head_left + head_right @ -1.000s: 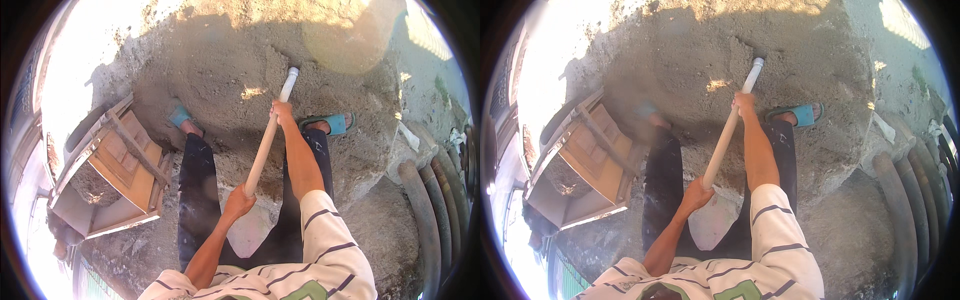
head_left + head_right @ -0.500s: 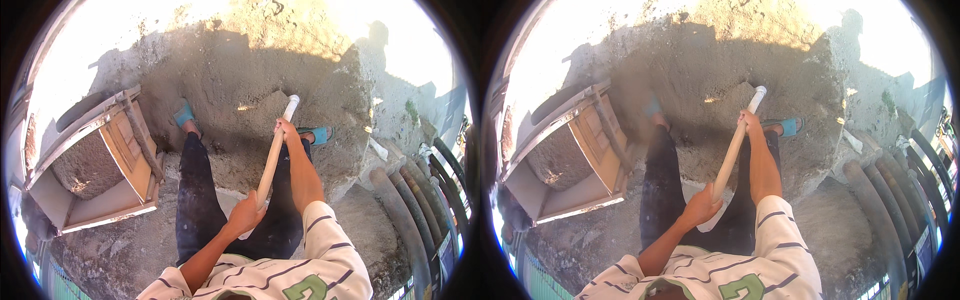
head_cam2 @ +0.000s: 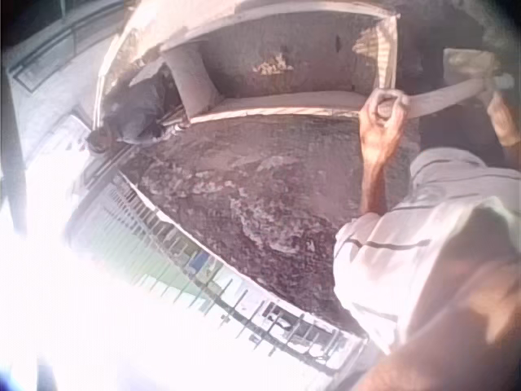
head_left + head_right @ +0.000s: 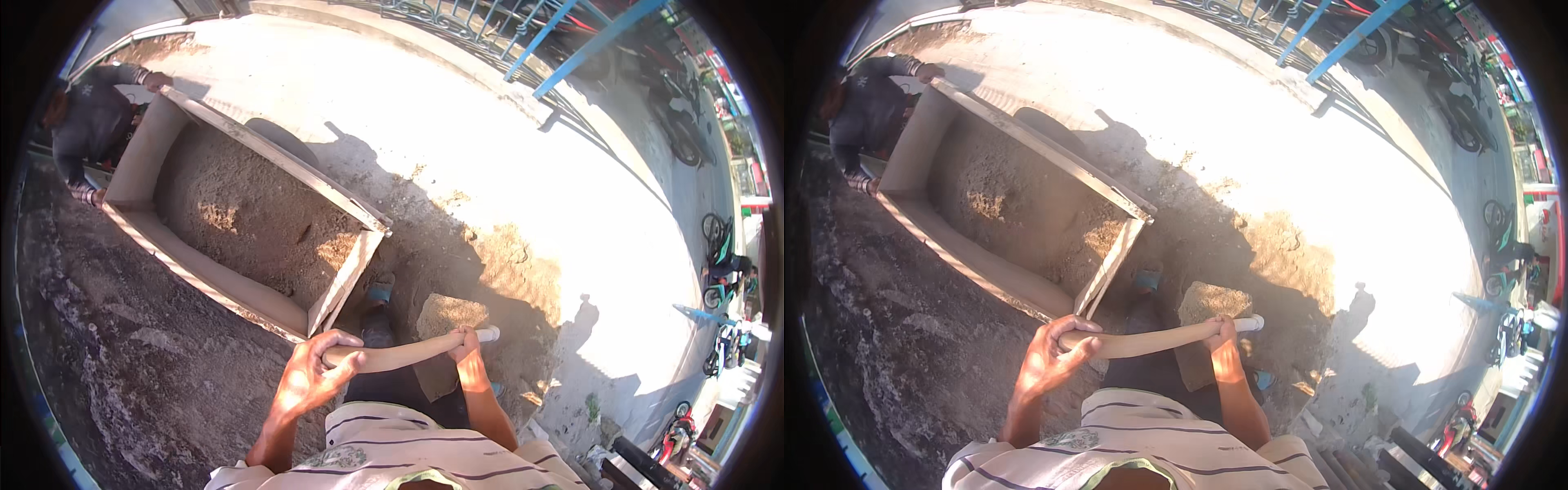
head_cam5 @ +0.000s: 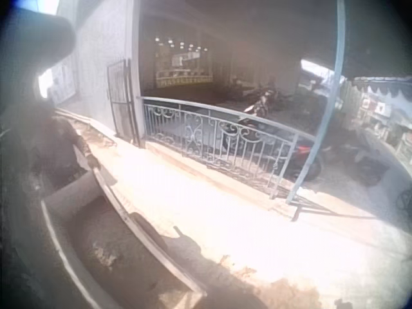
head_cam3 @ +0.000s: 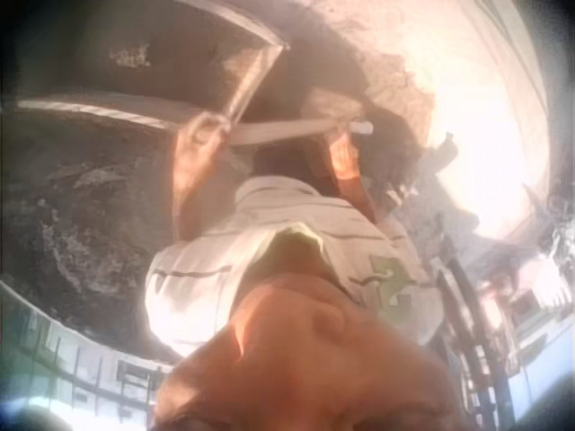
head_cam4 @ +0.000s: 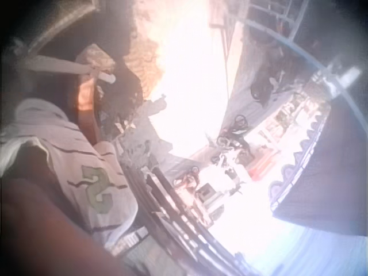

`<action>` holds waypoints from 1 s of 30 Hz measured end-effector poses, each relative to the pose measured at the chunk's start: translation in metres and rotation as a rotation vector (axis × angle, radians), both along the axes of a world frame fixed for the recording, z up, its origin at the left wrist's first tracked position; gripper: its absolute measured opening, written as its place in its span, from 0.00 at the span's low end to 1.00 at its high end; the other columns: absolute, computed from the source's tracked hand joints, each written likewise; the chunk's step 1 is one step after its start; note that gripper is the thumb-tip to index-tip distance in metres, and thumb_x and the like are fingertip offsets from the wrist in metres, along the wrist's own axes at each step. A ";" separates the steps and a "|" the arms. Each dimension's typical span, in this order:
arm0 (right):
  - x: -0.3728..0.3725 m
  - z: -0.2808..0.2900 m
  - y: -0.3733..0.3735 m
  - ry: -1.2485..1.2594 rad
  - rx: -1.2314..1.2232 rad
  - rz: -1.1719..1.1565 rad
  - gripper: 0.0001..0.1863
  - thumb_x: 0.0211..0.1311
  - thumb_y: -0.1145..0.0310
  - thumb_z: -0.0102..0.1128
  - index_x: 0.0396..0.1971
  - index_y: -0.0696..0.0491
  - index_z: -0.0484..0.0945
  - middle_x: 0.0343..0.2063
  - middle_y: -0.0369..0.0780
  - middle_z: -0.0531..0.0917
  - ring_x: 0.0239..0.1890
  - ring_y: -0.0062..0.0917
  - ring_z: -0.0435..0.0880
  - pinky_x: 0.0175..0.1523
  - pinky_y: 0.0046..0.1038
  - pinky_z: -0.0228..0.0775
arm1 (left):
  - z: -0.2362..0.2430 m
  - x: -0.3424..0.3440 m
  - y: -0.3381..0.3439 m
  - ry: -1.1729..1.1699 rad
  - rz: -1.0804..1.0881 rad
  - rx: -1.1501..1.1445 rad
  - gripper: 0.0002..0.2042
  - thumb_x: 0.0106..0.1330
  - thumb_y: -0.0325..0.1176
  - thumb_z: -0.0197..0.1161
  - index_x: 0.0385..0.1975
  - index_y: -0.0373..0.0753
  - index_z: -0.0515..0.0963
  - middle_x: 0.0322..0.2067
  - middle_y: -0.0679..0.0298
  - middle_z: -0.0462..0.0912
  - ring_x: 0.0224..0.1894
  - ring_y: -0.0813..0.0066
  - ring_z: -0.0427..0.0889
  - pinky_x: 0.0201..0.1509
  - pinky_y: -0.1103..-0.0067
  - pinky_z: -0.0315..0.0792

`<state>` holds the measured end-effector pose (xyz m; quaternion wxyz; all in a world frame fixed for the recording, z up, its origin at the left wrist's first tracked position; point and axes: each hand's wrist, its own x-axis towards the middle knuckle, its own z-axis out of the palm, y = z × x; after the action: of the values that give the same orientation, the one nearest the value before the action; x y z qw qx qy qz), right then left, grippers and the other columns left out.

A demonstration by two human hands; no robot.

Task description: The person adjusts a plywood board in a wooden cart and then uses a hoe to shovel a mixture of sand and cement from a pile on the ground into the cart.

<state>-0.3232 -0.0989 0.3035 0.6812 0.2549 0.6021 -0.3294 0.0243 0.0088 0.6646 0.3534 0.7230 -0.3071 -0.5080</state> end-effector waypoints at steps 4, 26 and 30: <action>0.219 0.178 -0.005 -0.194 -0.171 0.157 0.09 0.63 0.67 0.55 0.28 0.51 0.65 0.25 0.36 0.71 0.30 0.28 0.74 0.41 0.37 0.73 | 0.063 0.137 0.062 -0.230 0.675 -0.321 0.14 0.64 0.44 0.61 0.32 0.37 0.77 0.25 0.66 0.77 0.25 0.83 0.74 0.29 0.83 0.67; 0.011 0.054 -0.046 0.146 0.049 0.270 0.08 0.63 0.61 0.52 0.37 0.48 0.69 0.34 0.32 0.74 0.41 0.27 0.78 0.53 0.39 0.68 | -0.178 0.032 0.090 -0.372 0.157 0.227 0.16 0.63 0.41 0.60 0.23 0.31 0.76 0.18 0.50 0.77 0.21 0.60 0.78 0.30 0.66 0.71; -0.145 -0.027 -0.077 0.237 -0.074 0.173 0.09 0.62 0.62 0.51 0.27 0.48 0.64 0.23 0.32 0.66 0.26 0.24 0.68 0.38 0.32 0.68 | -0.210 -0.114 0.021 -0.258 -0.431 0.142 0.21 0.65 0.53 0.58 0.35 0.37 0.78 0.26 0.49 0.82 0.32 0.45 0.81 0.38 0.59 0.74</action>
<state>-0.4679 -0.1758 0.2769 0.6402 0.1363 0.6854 -0.3191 -0.0893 0.0300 0.4544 0.1434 0.7227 -0.4600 -0.4955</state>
